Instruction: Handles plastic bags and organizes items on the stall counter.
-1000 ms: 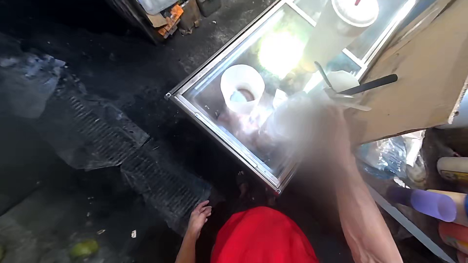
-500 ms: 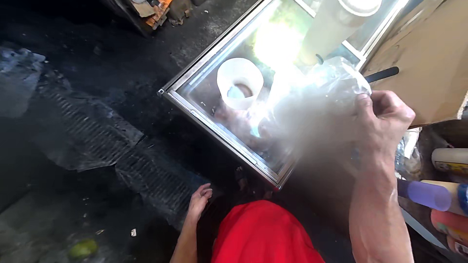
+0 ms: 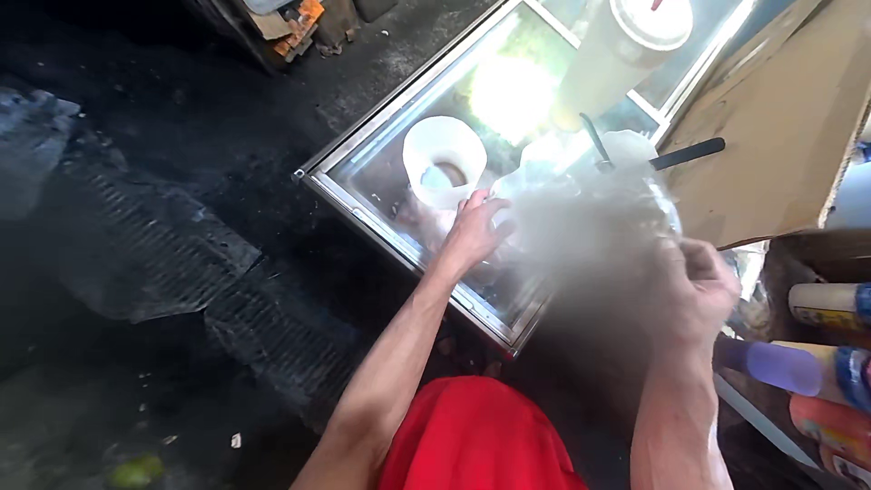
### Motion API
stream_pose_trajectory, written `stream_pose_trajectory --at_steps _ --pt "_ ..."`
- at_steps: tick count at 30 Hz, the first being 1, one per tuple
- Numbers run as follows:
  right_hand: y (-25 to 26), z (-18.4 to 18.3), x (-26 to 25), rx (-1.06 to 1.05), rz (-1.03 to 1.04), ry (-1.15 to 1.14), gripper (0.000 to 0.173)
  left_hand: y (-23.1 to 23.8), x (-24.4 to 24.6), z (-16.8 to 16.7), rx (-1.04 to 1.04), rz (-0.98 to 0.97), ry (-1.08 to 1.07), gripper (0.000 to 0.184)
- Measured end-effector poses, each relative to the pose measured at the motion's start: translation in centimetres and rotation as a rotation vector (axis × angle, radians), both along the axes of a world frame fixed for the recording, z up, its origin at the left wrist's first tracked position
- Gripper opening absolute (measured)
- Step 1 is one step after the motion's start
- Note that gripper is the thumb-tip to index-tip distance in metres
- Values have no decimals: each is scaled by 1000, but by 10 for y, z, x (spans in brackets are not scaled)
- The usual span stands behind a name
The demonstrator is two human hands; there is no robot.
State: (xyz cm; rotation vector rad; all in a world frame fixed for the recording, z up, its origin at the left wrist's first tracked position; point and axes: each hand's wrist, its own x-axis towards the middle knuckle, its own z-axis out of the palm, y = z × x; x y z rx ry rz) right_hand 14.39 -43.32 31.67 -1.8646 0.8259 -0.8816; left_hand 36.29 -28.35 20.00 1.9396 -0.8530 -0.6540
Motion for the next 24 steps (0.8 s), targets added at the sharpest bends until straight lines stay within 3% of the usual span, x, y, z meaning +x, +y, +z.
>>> stream_pose_trajectory --at_steps 5,12,18,20,24 --pt "-10 13 16 82 -36 -263 11 20 -5 -6 -134 158 73 36" --pt "-12 14 43 -24 -6 -233 11 60 -16 -10 -226 264 240 33" --pt "11 6 44 -135 354 102 11 69 -24 -18 -391 245 291 32" --pt "18 -13 50 -144 449 255 16 69 -27 -18 -429 239 305 33" --pt "34 -52 52 -382 625 688 36 67 -37 -20 -422 256 320 33"
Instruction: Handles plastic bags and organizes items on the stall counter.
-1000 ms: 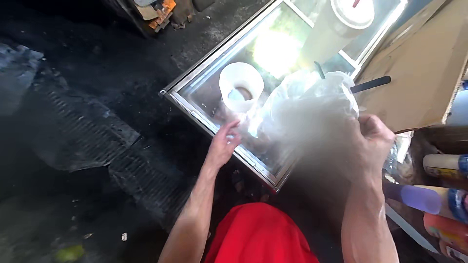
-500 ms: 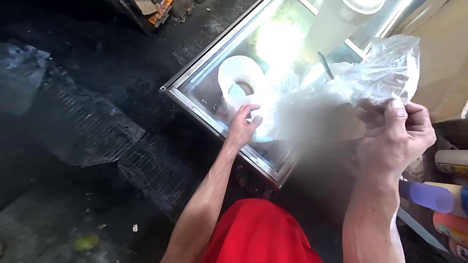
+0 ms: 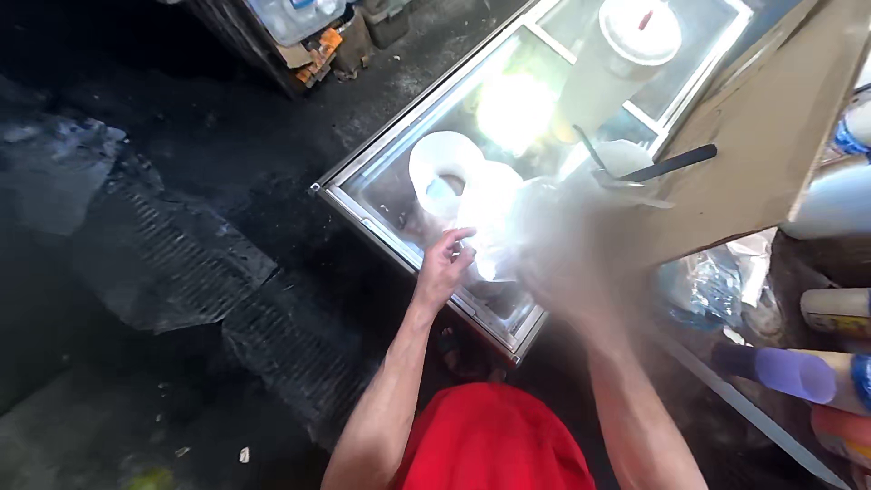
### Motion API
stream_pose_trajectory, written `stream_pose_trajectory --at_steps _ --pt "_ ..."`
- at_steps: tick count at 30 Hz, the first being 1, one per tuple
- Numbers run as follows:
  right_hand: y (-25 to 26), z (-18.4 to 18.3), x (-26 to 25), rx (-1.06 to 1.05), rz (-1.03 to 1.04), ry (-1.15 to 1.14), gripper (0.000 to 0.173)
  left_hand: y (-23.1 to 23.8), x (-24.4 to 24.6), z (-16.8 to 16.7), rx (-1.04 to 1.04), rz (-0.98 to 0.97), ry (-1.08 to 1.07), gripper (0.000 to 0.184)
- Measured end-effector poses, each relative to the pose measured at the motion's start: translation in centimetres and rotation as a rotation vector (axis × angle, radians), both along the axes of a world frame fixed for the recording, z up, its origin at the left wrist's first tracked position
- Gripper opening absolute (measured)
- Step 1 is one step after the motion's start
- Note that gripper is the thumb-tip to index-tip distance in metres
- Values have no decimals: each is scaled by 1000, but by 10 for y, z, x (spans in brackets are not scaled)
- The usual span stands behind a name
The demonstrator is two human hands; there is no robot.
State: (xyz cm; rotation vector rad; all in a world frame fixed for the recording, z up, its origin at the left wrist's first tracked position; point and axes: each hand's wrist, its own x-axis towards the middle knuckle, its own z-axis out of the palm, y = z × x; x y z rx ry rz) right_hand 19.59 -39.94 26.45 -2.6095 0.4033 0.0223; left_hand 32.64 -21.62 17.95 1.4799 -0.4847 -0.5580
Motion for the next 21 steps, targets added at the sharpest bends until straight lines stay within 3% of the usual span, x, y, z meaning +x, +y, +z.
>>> stream_pose_trajectory --at_steps 2,5,9,10,14,17,18,21 --pt "9 -8 -11 -16 37 57 50 1 -7 0 -1 14 36 34" --pt "14 -14 -29 -86 47 -87 60 1 -21 4 -19 28 53 36" --pt "1 -30 -26 -147 61 -123 84 -18 -46 31 -32 43 -1 40" --pt "-6 -37 -21 -141 58 -108 82 -26 -53 40 -56 33 -28 40" --pt "-35 -48 -16 -57 69 -263 26 -44 -76 72 -17 -8 -199 49" --pt "-42 -34 -43 185 121 -358 28 -37 -98 75 195 -15 -281 99" --pt "-37 -27 -52 295 153 -390 30 -31 -110 77 267 -12 -299 107" --pt "-21 -12 -69 557 307 -468 23 -15 -136 78 398 -6 -493 98"
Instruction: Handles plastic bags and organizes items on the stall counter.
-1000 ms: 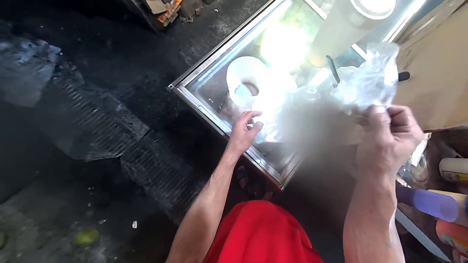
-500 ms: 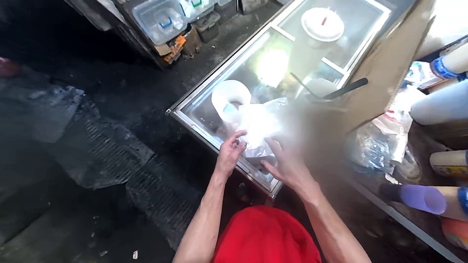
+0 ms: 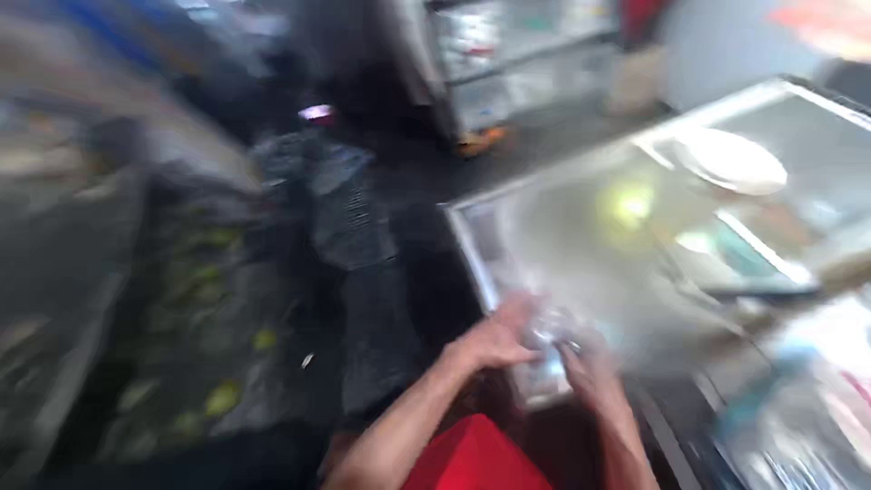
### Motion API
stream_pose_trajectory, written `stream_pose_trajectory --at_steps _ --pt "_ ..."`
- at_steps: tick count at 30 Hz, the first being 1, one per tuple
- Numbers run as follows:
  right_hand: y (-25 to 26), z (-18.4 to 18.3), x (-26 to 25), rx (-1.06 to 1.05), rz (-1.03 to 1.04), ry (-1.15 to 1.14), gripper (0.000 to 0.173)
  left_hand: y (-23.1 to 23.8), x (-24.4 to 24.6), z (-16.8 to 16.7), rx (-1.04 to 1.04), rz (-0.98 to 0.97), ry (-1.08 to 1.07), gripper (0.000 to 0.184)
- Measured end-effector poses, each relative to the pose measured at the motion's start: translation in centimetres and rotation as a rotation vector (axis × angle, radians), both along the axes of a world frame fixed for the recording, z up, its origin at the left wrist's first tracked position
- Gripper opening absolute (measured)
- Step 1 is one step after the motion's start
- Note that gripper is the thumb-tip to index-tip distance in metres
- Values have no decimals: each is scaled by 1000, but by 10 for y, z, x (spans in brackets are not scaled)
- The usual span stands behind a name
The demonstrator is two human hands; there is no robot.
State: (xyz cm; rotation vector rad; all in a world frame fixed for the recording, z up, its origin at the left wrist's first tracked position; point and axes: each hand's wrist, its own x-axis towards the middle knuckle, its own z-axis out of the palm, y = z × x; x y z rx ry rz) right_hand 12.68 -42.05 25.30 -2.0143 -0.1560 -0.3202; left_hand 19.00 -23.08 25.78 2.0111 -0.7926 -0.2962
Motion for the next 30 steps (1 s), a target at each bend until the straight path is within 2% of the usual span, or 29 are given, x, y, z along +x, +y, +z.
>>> stream_pose_trajectory --at_steps 3,6,8,12,14,15,17,19,22,24,25,26,27,30 --pt "15 3 -3 154 133 -70 15 3 -7 -8 -99 86 -126 87" --pt "32 4 8 114 220 -69 22 8 -4 -29 -345 253 -159 59" --pt "44 -7 11 62 222 -114 26 22 -11 -40 -377 390 -156 44" --pt "42 -15 -17 -121 137 -60 46 72 -34 -69 -394 646 5 33" --pt "47 -25 -34 -168 68 44 49 96 -46 -86 -316 841 120 30" --pt "50 -29 -41 -162 63 127 50 103 -50 -93 -312 919 179 28" --pt "59 -37 -52 -71 91 316 53 101 -54 -100 -441 1027 328 27" --pt "71 -44 -59 67 106 473 63 88 -55 -96 -576 1058 445 30" --pt "82 -53 -56 285 90 582 85 69 -55 -81 -642 870 602 27" --pt "79 -59 -49 302 108 464 85 64 -57 -68 -546 569 618 21" --pt "74 -61 -45 280 154 374 85 63 -56 -69 -504 375 559 20" --pt "67 -63 -40 255 212 297 83 62 -53 -74 -468 184 450 21" --pt "62 -64 -35 242 254 240 78 59 -49 -76 -423 99 374 20" --pt "56 -72 -22 280 273 153 51 56 -40 -75 -324 103 287 20"
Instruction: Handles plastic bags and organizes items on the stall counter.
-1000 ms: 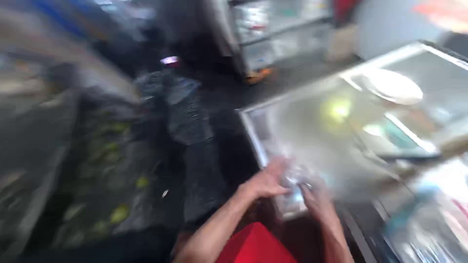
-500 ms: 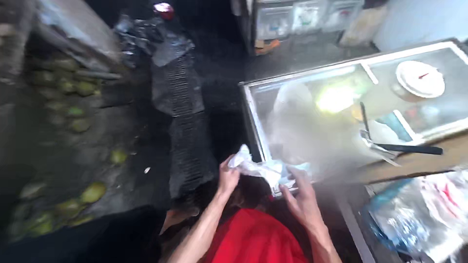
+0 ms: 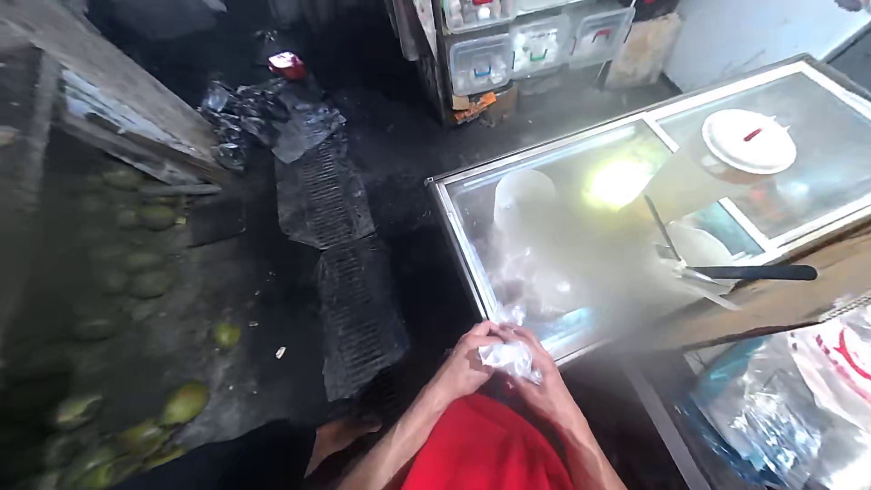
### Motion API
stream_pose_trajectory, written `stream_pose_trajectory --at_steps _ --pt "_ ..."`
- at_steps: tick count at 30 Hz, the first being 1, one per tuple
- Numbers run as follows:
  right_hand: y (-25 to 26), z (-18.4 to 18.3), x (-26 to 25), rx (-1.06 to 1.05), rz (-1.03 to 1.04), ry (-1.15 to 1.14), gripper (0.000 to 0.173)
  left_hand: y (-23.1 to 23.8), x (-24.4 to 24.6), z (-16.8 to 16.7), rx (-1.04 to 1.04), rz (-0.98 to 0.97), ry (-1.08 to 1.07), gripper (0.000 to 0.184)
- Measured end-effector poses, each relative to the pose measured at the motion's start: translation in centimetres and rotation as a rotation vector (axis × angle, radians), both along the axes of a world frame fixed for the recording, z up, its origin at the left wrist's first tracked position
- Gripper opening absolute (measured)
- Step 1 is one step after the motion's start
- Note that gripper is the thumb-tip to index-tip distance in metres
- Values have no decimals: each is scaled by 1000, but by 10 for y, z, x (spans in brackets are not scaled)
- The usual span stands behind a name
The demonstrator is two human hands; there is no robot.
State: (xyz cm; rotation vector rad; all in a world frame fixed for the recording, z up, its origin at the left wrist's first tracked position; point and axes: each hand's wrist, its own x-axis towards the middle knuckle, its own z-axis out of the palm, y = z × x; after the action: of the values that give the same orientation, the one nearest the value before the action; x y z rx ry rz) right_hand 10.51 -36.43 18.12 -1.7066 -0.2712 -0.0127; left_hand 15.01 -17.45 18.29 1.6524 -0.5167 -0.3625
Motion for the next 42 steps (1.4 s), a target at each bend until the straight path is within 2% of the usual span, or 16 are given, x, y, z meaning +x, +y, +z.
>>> stream_pose_trajectory --at_steps 2,6,11,13,15,19,23,25,27,30,33,36,38,42 --pt "5 -4 5 40 -106 16 38 9 6 8 51 36 35 31" --pt "8 8 38 43 -316 64 33 37 32 13 -40 207 147 50" --pt "-11 54 116 -54 -565 8 42 75 102 -12 11 359 200 46" --pt "-20 81 161 -125 -653 -55 39 89 134 -19 45 360 192 45" --pt "-26 98 204 -202 -686 -140 32 105 159 -26 110 364 164 45" --pt "-20 110 255 -272 -704 -183 35 137 190 -37 175 427 136 44" --pt "-6 89 235 -326 -637 -93 45 155 193 -61 179 383 166 46" --pt "0 80 214 -361 -568 -99 44 152 193 -71 191 320 177 45" --pt "-4 78 190 -394 -582 -134 38 139 197 -75 191 239 195 42" --pt "-19 80 137 -436 -809 -164 23 103 212 -65 197 94 166 41" --pt "-47 69 78 -619 -1118 -135 24 58 223 -44 209 -40 90 42" --pt "-70 42 49 -718 -1312 9 30 15 220 -24 191 -147 2 39" --pt "-77 22 49 -582 -1377 202 41 -11 208 -17 156 -197 -51 38" --pt "-96 -11 75 -39 -1461 427 50 -50 156 -5 112 -255 -84 37"
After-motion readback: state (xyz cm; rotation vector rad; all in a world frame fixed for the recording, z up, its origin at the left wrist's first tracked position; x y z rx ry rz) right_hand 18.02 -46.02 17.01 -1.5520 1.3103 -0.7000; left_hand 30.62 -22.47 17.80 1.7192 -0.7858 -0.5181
